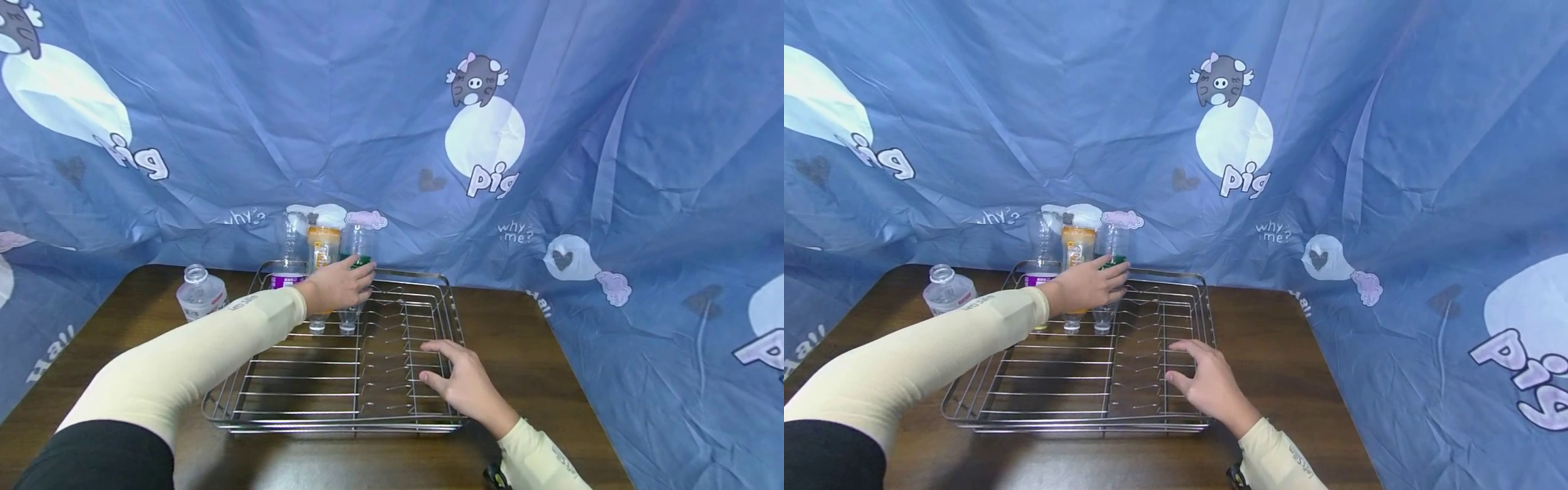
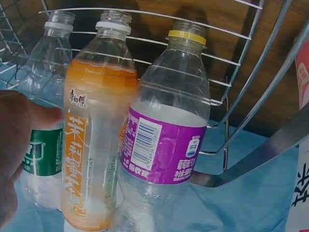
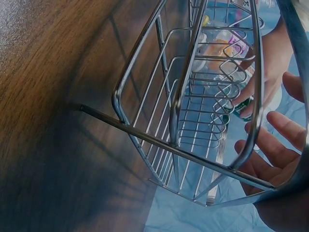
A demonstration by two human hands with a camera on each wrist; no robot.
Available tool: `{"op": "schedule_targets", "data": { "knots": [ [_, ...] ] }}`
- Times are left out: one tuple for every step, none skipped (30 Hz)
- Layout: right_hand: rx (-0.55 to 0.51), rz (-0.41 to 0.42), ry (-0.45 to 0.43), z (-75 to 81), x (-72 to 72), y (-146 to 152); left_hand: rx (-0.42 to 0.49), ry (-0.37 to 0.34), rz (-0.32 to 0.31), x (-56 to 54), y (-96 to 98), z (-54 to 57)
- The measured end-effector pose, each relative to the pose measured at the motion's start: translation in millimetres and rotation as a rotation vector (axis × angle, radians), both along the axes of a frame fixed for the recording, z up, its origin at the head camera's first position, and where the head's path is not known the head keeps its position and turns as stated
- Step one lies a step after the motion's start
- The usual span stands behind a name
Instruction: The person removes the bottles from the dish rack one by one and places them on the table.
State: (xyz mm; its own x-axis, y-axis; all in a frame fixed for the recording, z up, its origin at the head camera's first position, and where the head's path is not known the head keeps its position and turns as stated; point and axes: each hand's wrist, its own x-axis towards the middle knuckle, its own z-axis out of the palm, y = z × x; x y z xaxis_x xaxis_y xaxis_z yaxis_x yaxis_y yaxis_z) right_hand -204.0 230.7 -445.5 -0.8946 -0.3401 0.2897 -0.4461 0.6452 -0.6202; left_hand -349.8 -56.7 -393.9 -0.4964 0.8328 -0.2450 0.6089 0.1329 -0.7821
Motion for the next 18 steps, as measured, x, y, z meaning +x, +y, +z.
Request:
{"op": "schedule_targets", "data": {
  "knots": [
    [0.001,-0.001,0.001,-0.2,0.0,-0.2,-0.002,-0.002,-0.004,-0.3,0.6,-0.4],
    [0.0,-0.001,0.001,0.0,0.0,-0.5,-0.004,0.001,-0.011,-0.5,1.2,-0.7],
    [0.001,-0.003,0.003,-0.4,-0.2,-0.7,-0.004,0.002,-0.015,-0.8,1.8,-1.1],
    [0.002,-0.005,0.004,-0.7,-0.3,-0.5,-0.008,0.003,-0.017,-1.2,2.7,-1.5],
    [0.002,-0.005,0.003,-0.3,-0.1,-0.6,-0.012,0.008,-0.017,-1.6,3.7,-1.8],
    [0.002,-0.006,0.003,-0.2,-0.1,-0.5,-0.015,0.011,-0.017,-1.9,4.5,-2.1],
    [0.002,-0.007,0.003,-0.1,-0.1,-0.5,-0.023,0.012,-0.013,-2.4,5.5,-2.5],
    [0.002,-0.007,0.002,-0.1,-0.1,-0.4,-0.032,0.017,-0.011,-2.7,6.2,-2.8],
    [0.002,-0.009,0.003,0.1,0.1,-0.3,-0.039,0.016,-0.005,-3.0,7.1,-3.1],
    [-0.001,-0.009,0.002,0.5,0.4,-0.3,-0.047,0.017,-0.001,-3.3,8.0,-3.4],
    [-0.003,-0.01,0.001,0.9,0.6,-0.3,-0.053,0.02,0.001,-3.4,8.7,-3.6],
    [-0.004,-0.012,0.0,0.9,0.7,-0.2,-0.061,0.02,0.004,-3.4,9.3,-3.8],
    [-0.004,-0.012,0.001,0.5,0.7,0.0,-0.07,0.019,0.011,-3.4,9.8,-4.1],
    [-0.005,-0.013,0.0,0.4,0.7,0.1,-0.072,0.019,0.013,-3.3,10.1,-4.4],
    [-0.006,-0.013,-0.001,0.2,0.7,0.2,-0.077,0.017,0.019,-3.1,10.4,-4.6],
    [-0.007,-0.012,-0.001,0.1,0.7,0.3,-0.082,0.018,0.022,-3.1,10.6,-5.0],
    [-0.008,-0.01,-0.001,0.0,0.5,0.4,-0.084,0.017,0.024,-3.1,10.8,-5.3],
    [-0.009,-0.008,0.0,-0.1,0.3,0.5,-0.09,0.015,0.029,-3.1,11.0,-5.7]
  ]
}}
